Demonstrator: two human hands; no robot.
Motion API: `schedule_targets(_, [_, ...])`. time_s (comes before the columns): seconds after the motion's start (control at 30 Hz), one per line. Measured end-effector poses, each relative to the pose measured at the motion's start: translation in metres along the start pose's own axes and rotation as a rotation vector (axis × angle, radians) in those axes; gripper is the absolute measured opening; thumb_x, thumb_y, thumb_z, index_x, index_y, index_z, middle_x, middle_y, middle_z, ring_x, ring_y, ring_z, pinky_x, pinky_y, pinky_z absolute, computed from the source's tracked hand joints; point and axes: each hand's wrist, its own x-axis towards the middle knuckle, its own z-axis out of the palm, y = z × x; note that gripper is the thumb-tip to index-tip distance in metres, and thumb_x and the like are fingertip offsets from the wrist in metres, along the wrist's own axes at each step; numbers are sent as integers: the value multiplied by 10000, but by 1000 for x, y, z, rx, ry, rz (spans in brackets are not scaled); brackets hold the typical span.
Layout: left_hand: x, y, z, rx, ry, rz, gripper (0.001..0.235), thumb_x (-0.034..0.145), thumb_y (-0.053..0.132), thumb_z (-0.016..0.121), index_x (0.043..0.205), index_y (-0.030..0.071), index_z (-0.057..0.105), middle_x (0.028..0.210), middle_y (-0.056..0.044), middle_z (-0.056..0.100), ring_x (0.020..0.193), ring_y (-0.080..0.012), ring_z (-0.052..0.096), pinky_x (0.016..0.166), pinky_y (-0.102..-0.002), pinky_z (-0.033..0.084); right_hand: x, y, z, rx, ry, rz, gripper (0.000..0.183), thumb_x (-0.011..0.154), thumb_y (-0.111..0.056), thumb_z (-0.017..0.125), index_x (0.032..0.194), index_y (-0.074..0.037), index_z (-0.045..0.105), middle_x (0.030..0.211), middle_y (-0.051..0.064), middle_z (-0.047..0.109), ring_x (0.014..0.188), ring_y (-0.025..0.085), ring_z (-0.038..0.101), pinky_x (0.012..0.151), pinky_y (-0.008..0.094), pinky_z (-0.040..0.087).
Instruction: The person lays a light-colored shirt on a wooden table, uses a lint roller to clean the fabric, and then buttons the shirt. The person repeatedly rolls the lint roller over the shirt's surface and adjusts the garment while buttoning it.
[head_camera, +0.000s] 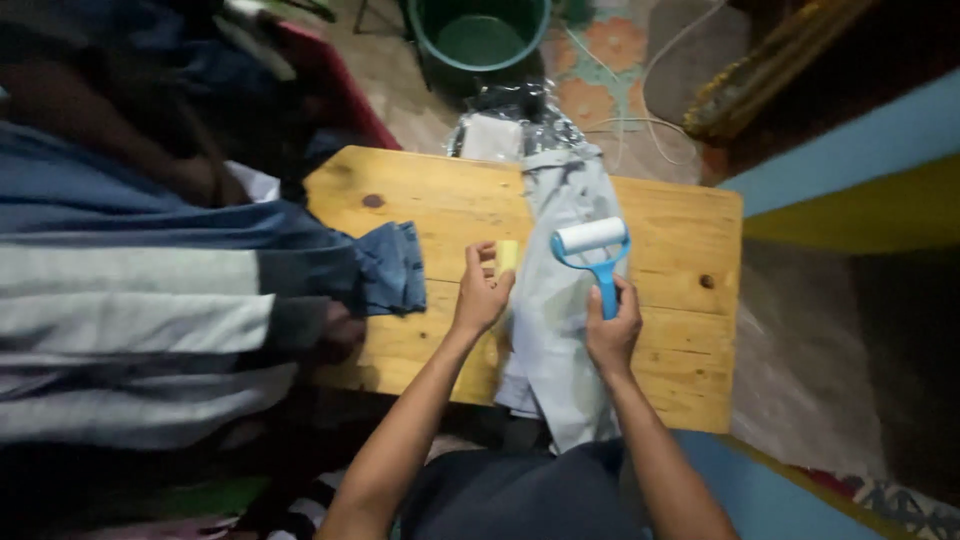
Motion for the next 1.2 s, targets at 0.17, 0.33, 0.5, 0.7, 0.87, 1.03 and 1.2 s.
schedule_targets(0.17, [21, -11, -61, 84, 121, -56, 798, 801, 263, 810, 1453, 97, 382, 1374, -270, 537, 1179, -495, 629, 966, -502, 592, -25, -31, 72, 75, -71, -2, 343, 933, -210, 739, 1230, -55, 666, 1073, 247, 705, 1032, 472, 674, 834, 526, 538])
schedule_targets(0.33, [69, -49, -88, 187, 275, -86, 755, 784, 237, 811, 1414, 94, 420, 1332, -281, 546, 1229, -499, 598, 1022, -545, 551, -44, -50, 99, 71, -91, 22, 366, 902, -194, 748, 1238, -71, 674, 1084, 233, 712, 1059, 455, 677, 867, 507, 552])
schedule_targets(0.5, [134, -86, -105, 445, 484, 104, 868, 716, 187, 875, 1426, 25, 402, 1197, -320, 587, 1126, -551, 621, 983, -611, 522, -55, -37, 88, 1, -87, 38, 351, 909, -177, 737, 1228, -49, 668, 1087, 240, 704, 1064, 463, 672, 889, 520, 548])
schedule_targets(0.7, [183, -102, -130, 587, 604, 273, 820, 783, 111, 903, 1425, -36, 414, 1294, -386, 498, 1219, -611, 516, 1056, -667, 440, -45, 1, 42, -60, 100, 113, 327, 937, -216, 722, 1233, -87, 673, 1072, 202, 703, 1048, 417, 681, 880, 500, 534])
schedule_targets(0.87, [183, -95, -148, 799, 574, 141, 606, 796, 317, 901, 1214, 151, 494, 1223, -174, 474, 1186, -455, 505, 918, -593, 522, -18, 63, -5, -161, 280, 113, 345, 945, -225, 733, 1236, -58, 650, 1063, 239, 671, 1037, 464, 656, 858, 527, 519])
schedule_targets(1.03, [158, -77, -108, 935, 524, 180, 618, 896, 412, 806, 1363, 149, 499, 1405, -305, 389, 1329, -538, 370, 1034, -696, 381, 4, 125, -34, -255, 377, 126, 315, 954, -231, 734, 1226, -94, 652, 1046, 169, 689, 1004, 412, 680, 827, 501, 529])
schedule_targets(1.2, [93, -118, 6, 439, -106, 17, 498, 873, 202, 768, 1263, -53, 592, 1117, -349, 645, 1111, -545, 630, 929, -602, 515, 20, 186, -39, -292, 351, 117, 387, 904, -165, 706, 1256, -17, 647, 1127, 242, 674, 1092, 458, 654, 914, 521, 521])
